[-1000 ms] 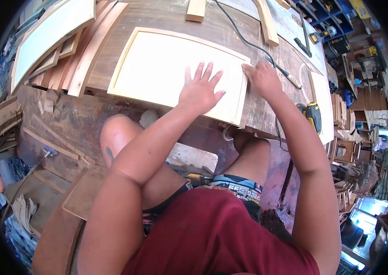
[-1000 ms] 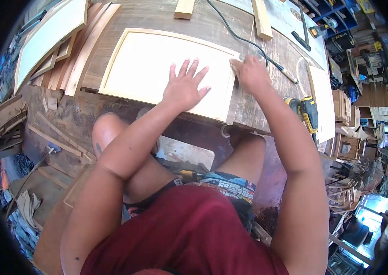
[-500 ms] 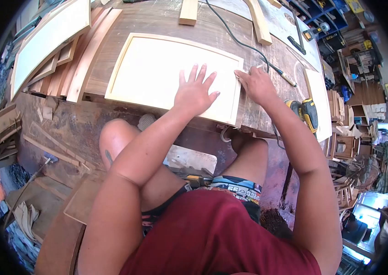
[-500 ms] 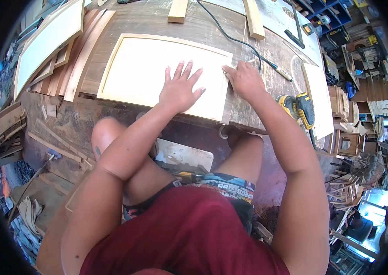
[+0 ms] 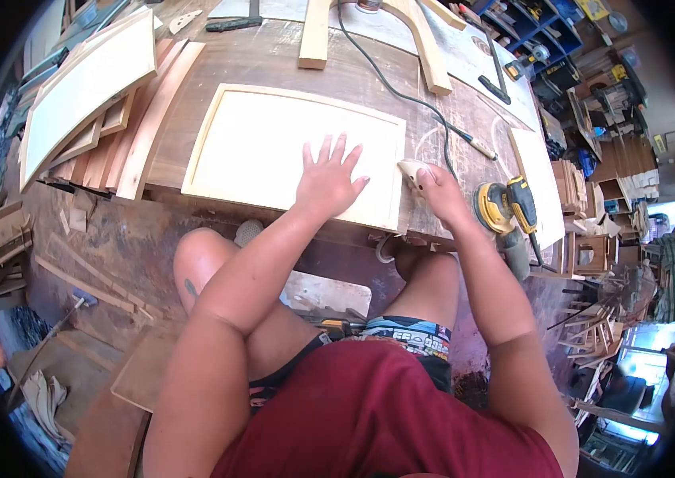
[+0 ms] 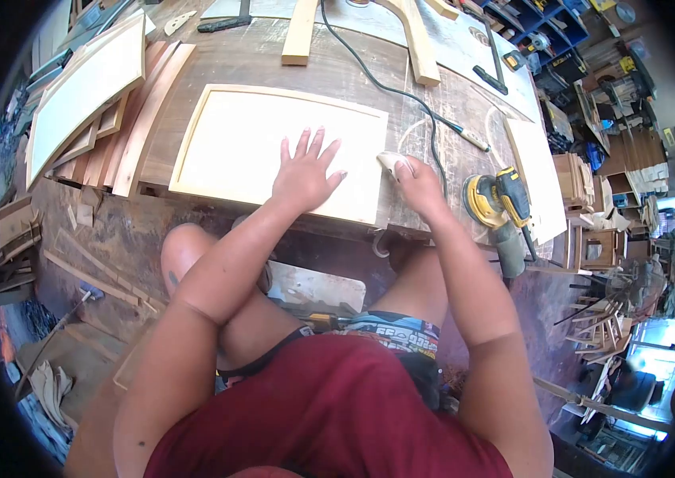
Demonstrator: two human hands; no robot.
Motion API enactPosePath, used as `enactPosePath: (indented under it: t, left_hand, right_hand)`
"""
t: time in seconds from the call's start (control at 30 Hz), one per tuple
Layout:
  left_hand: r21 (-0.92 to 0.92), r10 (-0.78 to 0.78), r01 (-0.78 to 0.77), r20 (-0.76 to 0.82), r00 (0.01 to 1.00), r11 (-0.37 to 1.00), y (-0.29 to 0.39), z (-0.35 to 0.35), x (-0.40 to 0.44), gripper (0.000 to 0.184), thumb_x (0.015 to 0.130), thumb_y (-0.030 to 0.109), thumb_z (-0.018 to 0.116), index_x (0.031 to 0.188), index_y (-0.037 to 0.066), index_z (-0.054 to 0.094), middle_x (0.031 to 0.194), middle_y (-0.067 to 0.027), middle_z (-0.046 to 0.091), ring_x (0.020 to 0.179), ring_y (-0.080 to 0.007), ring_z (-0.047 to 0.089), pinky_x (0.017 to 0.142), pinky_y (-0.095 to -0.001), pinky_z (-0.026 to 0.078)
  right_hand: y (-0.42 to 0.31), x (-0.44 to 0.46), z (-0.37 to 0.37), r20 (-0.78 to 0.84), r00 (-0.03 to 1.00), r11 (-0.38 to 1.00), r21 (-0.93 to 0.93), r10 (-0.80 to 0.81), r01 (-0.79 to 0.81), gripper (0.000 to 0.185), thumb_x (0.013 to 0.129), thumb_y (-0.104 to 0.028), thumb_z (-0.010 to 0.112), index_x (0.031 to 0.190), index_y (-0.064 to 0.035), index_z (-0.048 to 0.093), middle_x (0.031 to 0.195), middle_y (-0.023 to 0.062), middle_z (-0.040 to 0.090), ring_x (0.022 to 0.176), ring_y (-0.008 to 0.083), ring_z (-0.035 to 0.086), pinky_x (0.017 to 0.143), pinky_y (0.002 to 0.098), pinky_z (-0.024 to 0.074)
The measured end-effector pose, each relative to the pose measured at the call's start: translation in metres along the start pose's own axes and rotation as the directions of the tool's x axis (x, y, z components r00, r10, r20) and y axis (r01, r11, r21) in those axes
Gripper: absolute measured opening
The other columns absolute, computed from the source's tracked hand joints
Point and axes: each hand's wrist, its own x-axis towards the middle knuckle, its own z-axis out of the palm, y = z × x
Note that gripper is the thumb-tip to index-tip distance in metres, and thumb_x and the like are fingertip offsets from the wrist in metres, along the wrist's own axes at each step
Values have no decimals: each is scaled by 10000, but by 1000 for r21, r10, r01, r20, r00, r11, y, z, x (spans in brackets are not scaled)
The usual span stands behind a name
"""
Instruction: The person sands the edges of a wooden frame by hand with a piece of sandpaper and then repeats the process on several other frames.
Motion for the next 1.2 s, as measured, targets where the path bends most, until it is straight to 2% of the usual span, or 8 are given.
enactPosePath:
  t: [0.03,0.13,0.3,0.53,0.63,0.97,1.03,1.2]
  left_hand:
    - [-1,6,-6,-1,1000,1000,0,1,0,665,1010,522,440,1581,206,313,1652,-151,243,1540,-346,168,1215,-616,80]
    - [-9,4,-4,-21,1000,1000,1,-1,3,649,1004,519,459,1559,198,359,1647,-157,251,1539,-343,172,1215,-618,82]
    - [-274,183,-211,-126,975,938,7,2,9,583,953,454,606,1444,149,525,1545,-150,434,1486,-307,313,1214,-601,130]
    - [-513,361,-361,-105,927,779,24,-2,17,260,927,323,657,1031,87,693,1049,-92,682,1141,-292,589,1181,-579,228]
    - [-538,440,-394,-46,897,745,25,-1,18,232,947,299,632,999,82,693,994,-106,680,1098,-305,601,1179,-569,240]
    - [-415,289,-331,-162,944,847,6,7,9,399,955,309,629,1300,110,618,1388,-154,545,1374,-323,439,1201,-561,209]
    - [-279,335,-312,38,942,908,5,1,3,568,942,413,629,1416,110,550,1542,-176,422,1484,-342,301,1222,-549,161]
    - [-183,361,-349,33,932,919,5,3,-7,767,888,540,650,1492,108,459,1594,-186,345,1514,-346,245,1226,-575,114]
  right_hand:
    - [5,-1,3,2,995,960,263,100,-97,327,1074,-220,457,1232,14,622,985,146,711,839,198,706,734,350,570]
    - [1,-9,8,16,975,852,483,221,-201,320,1081,-181,414,1254,43,565,1002,142,705,788,185,704,652,300,584]
    - [13,-10,2,116,962,754,601,245,-265,303,1057,-174,459,1243,29,586,985,127,702,743,177,685,626,299,577]
    - [-16,-39,-5,134,984,903,398,118,-162,289,995,-257,612,1135,-14,681,892,37,701,719,104,628,679,297,524]
    - [-27,-42,-18,177,984,998,-50,31,-22,352,847,-269,807,1043,6,709,859,83,719,750,118,647,686,312,526]
    - [-17,-34,12,-19,998,998,-22,65,-66,337,848,-215,786,1057,35,698,890,151,731,799,187,695,749,345,551]
    - [-9,-30,18,-63,998,993,-115,14,-21,348,849,-226,778,1064,36,697,911,166,734,820,210,707,761,351,553]
    - [-5,-31,37,-183,981,990,-114,61,-83,426,840,-318,770,1071,35,705,932,175,738,849,221,717,752,350,551]
